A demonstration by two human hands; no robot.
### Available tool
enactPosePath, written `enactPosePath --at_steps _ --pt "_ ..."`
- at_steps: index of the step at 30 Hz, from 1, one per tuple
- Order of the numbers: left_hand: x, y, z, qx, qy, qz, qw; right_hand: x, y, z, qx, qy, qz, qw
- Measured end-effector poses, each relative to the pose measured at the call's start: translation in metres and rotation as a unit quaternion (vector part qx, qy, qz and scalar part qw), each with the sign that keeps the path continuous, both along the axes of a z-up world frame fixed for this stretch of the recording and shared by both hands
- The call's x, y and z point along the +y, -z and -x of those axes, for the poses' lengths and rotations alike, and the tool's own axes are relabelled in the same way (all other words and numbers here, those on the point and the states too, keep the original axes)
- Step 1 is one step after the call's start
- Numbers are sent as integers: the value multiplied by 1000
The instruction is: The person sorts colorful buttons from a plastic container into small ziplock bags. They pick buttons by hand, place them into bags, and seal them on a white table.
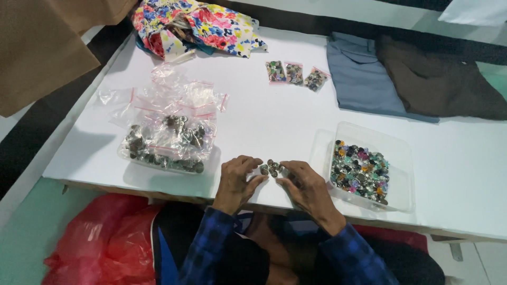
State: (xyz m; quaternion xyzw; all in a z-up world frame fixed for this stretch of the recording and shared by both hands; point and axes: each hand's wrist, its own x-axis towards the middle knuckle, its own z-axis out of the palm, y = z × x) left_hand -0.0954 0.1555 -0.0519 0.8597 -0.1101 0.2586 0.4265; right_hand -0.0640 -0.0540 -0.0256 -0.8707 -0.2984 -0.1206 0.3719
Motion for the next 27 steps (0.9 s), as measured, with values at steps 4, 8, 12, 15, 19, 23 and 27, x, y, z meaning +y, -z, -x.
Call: enactPosePath --at_steps 4,8,12,15,19,23,27 --pt "-7 -9 1 8 -2 -13 1000 -6 -5 -15 6 -28 -21 999" --pt "-16 -15 3 20 -3 -23 1000 -9 -6 -30 34 -78 -41 996" --pt "-17 -7 2 49 1 -11 999 -3 -11 -30 54 -108 -57 991" --pt "-17 -4 1 45 -8 -9 999 -7 -3 -33 55 -109 -52 991" --pt "-13 -9 -1 25 32 49 998 -9 -7 -27 52 -111 -71 990" --pt "-9 -14 0 69 49 167 982 -6 -14 -23 133 -23 -35 990" --pt "-5 -24 -1 76 -17 216 973 13 -26 -33 148 19 -7 989"
